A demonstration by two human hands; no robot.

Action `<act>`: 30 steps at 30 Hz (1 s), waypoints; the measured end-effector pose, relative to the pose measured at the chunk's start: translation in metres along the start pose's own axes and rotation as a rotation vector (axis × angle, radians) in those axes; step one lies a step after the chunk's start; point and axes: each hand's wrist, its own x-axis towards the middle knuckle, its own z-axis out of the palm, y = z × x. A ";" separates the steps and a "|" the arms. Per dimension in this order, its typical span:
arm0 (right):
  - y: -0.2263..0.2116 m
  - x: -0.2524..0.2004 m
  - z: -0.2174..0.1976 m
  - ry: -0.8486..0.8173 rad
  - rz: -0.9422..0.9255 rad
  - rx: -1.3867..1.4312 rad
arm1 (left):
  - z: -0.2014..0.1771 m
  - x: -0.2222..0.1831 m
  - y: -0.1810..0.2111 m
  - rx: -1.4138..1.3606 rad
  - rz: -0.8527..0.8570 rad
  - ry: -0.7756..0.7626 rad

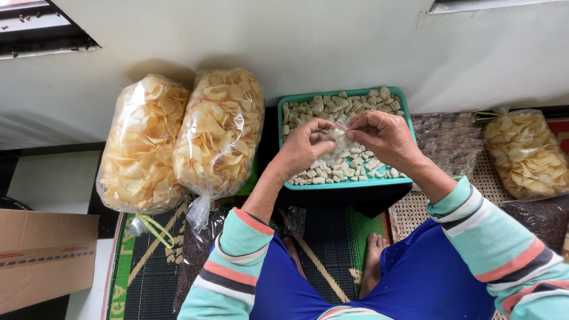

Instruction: The person sits on a mat and packs small white food pieces from a green tray into small clear plastic bags. They open each bag, fill it with the food pieces, and place the filled bags on the floor to the right.

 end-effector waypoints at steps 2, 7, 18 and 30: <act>0.000 0.003 -0.001 0.035 -0.019 -0.003 | 0.002 -0.001 0.005 -0.037 -0.011 -0.066; -0.002 0.002 0.001 0.014 -0.050 0.008 | 0.013 0.007 -0.005 0.209 -0.044 0.011; -0.013 0.003 -0.001 0.027 -0.116 0.021 | 0.012 0.008 -0.001 0.031 -0.074 -0.001; -0.001 -0.004 0.002 -0.021 -0.197 -0.107 | 0.017 0.010 -0.007 -0.062 0.111 0.114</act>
